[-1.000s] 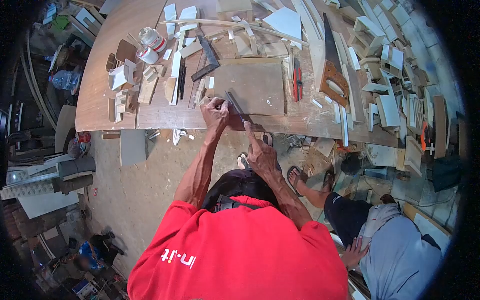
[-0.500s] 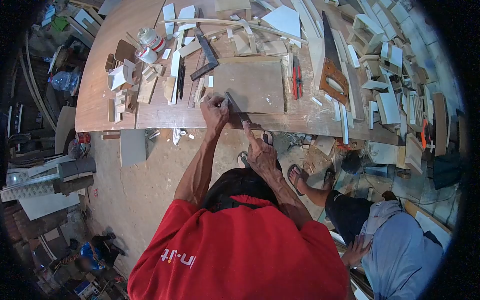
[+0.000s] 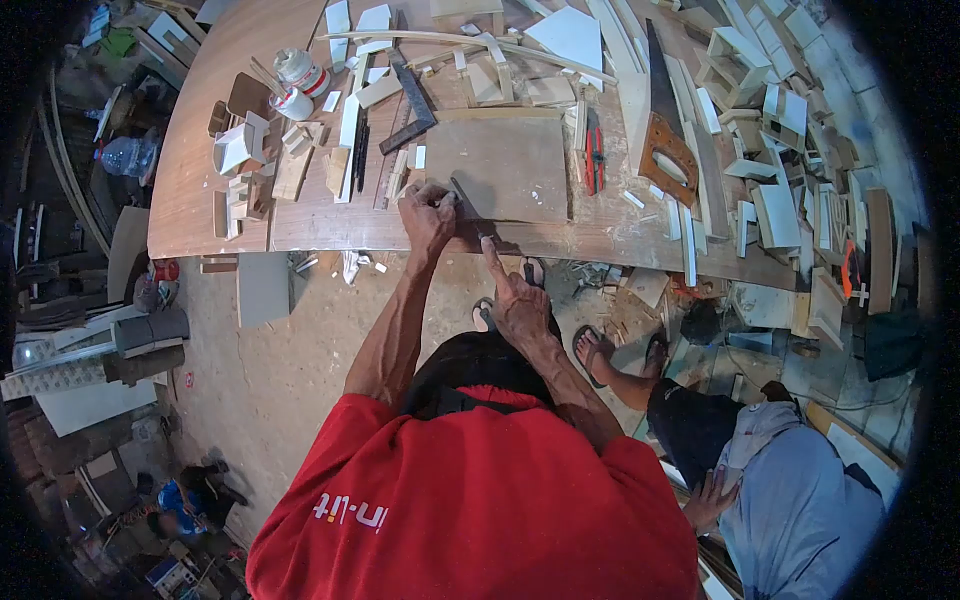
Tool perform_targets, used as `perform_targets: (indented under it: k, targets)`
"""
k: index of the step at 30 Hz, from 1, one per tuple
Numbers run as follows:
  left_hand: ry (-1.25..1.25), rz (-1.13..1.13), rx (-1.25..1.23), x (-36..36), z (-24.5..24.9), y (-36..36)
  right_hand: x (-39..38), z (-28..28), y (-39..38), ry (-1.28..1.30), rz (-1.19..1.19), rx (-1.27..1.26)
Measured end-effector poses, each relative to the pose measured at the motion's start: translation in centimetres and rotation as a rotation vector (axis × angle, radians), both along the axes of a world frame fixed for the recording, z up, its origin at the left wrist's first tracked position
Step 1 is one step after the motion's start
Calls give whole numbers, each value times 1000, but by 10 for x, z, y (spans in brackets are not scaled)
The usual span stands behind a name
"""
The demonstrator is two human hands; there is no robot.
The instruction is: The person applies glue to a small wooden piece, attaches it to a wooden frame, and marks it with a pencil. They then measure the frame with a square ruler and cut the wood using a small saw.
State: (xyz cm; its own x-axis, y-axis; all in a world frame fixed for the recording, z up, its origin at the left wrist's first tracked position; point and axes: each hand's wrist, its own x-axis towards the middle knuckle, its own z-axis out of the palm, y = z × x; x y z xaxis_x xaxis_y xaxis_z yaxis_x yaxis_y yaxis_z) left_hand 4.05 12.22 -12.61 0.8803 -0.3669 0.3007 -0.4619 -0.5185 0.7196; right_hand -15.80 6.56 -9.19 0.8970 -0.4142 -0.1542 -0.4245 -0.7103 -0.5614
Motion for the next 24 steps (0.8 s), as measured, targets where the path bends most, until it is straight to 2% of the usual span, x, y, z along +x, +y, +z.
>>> perform_targets:
  k: [2, 7, 14, 16, 17, 19, 24]
  targets:
    - [-5, 4, -3, 1, -1, 0, 4, -2, -1, 22, 12, 15]
    - [-66, -23, -19, 4, -4, 0, 17, -14, -1, -168, -3, -32]
    - [2, -3, 58, 0, 0, 2, 22, -10, -1, -184, -3, -28]
    - [3, -15, 96, 1, 4, 5, 30, 2, -3, 68, 4, 72]
    - [-34, -61, 100, -2, 4, 9, 30, -1, -4, 63, 6, 69]
    - [-71, -101, 104, -5, 6, 14, 27, -9, -4, -182, 25, -26]
    - [-155, -115, 98, -14, -3, 17, 25, -7, -3, -155, 25, 5]
